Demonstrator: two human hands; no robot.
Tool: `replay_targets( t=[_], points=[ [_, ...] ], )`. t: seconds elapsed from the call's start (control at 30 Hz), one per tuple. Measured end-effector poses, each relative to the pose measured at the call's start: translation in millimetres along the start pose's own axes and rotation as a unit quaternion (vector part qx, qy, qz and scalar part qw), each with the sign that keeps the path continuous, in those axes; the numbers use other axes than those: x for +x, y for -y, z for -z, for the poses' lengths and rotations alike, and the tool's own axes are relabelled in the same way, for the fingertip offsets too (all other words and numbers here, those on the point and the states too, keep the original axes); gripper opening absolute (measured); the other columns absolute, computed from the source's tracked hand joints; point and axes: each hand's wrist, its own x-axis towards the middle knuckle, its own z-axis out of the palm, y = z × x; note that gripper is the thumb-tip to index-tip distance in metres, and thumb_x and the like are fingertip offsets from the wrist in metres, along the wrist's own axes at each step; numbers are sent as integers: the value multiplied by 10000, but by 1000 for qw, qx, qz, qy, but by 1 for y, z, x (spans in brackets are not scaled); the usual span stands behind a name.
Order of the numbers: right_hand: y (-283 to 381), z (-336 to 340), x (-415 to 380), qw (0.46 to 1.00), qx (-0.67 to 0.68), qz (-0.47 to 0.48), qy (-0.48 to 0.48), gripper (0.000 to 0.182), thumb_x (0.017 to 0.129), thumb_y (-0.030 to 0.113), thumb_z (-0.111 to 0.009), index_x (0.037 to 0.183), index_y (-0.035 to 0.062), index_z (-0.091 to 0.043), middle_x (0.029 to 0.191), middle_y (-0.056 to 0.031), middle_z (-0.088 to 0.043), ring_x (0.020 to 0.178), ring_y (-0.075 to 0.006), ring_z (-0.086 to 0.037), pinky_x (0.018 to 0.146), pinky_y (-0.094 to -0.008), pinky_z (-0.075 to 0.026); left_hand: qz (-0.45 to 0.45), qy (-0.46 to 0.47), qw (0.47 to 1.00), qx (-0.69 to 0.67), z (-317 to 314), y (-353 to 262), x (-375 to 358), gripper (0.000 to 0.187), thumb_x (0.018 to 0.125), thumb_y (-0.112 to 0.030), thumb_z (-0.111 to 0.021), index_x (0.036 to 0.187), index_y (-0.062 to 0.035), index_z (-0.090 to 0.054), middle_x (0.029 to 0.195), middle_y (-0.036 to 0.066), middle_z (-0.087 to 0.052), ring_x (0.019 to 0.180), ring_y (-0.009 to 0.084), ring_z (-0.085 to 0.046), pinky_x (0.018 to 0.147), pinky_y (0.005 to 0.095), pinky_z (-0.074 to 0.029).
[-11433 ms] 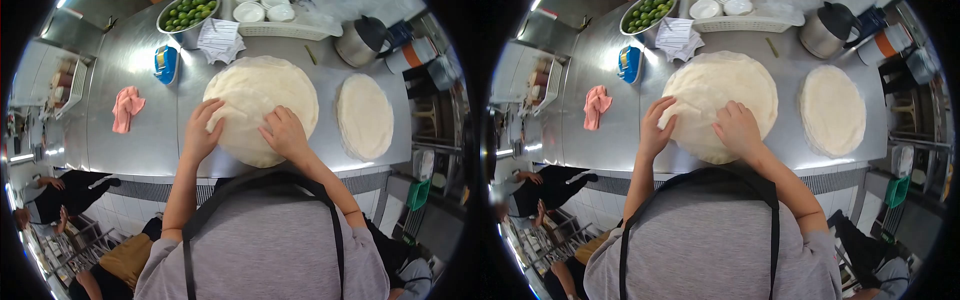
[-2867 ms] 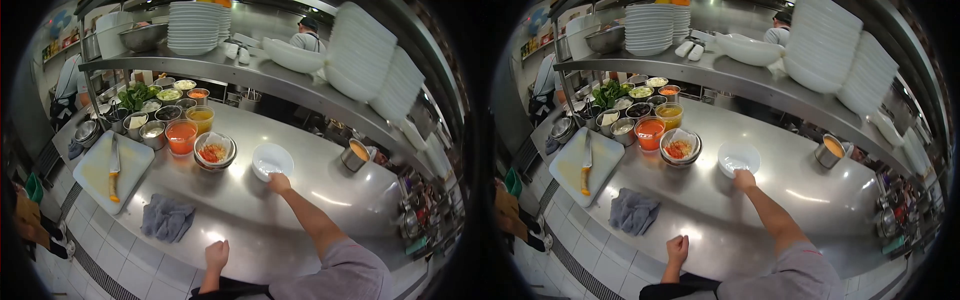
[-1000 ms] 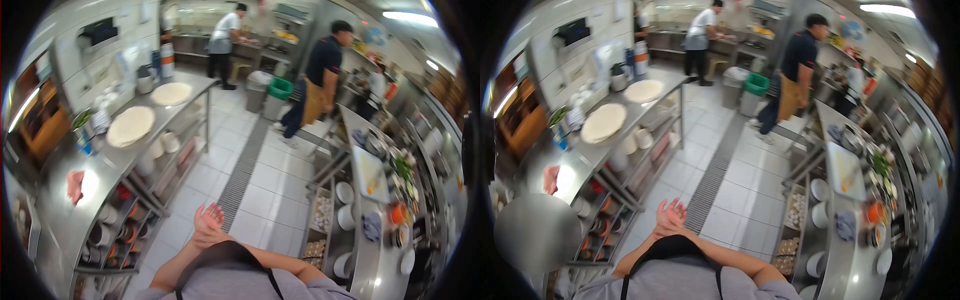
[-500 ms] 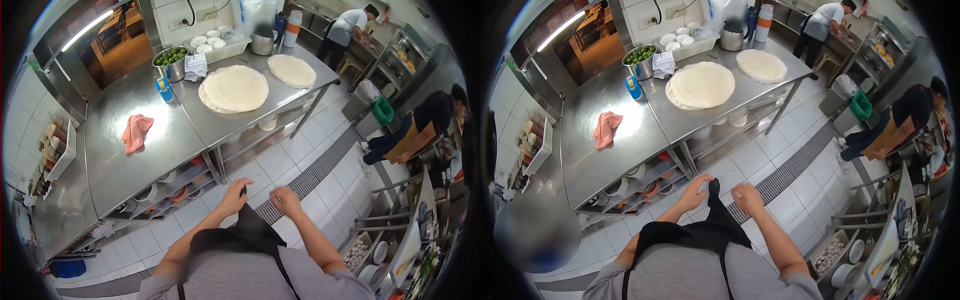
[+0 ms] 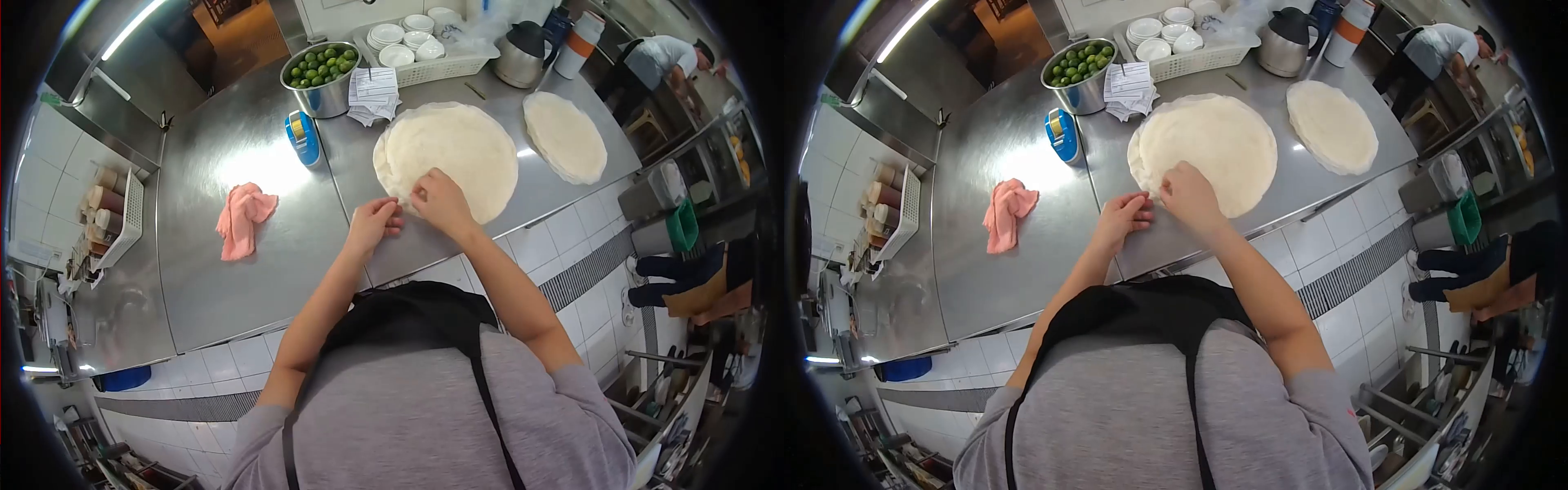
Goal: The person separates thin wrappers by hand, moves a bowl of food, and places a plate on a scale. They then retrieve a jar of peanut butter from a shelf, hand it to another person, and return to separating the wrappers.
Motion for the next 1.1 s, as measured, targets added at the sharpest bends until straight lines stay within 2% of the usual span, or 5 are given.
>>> replay_targets(
  t=[0.47,0.67,0.87,0.97,1.1],
  points=[
    [-11,-8,-10,987,84,97,-97,167,620,179,-623,591,85,-488,709,-80,-476,680,-257,-490,588,-356,-410,-54,89,994,10,2,-4,33,57,846,-113,-511,824,-61,-504,712,25,-534,588,85,-504,494,204,-434],
    [34,-28,-29,965,62,50,-251,147,655,128,-602,609,33,-500,701,-107,-483,640,-295,-511,557,-391,-420,-166,163,973,9,14,-2,40,158,874,-195,-440,879,-50,-502,912,58,-517,892,145,-496,791,284,-407],
    [166,17,-102,885,93,-40,-454,102,648,78,-586,632,11,-510,687,-116,-465,635,-289,-505,544,-360,-407,-92,337,934,-75,-13,-44,-65,331,866,-269,-428,1011,22,-492,1034,110,-511,1018,189,-460,857,329,-353],
    [220,28,-159,897,30,-70,-436,145,610,117,-607,573,7,-520,656,-136,-503,611,-281,-523,537,-337,-412,60,630,760,-147,-6,-28,-77,400,861,-282,-401,1103,32,-452,1102,124,-481,1075,210,-432,911,354,-314],
    [268,23,-226,830,138,-238,-485,212,611,156,-660,617,24,-494,679,-98,-498,627,-205,-515,534,-296,-404,209,599,769,-77,-17,-6,-146,485,860,-362,-406,1175,6,-396,1177,123,-430,1106,217,-409,930,358,-307]
  ],
)
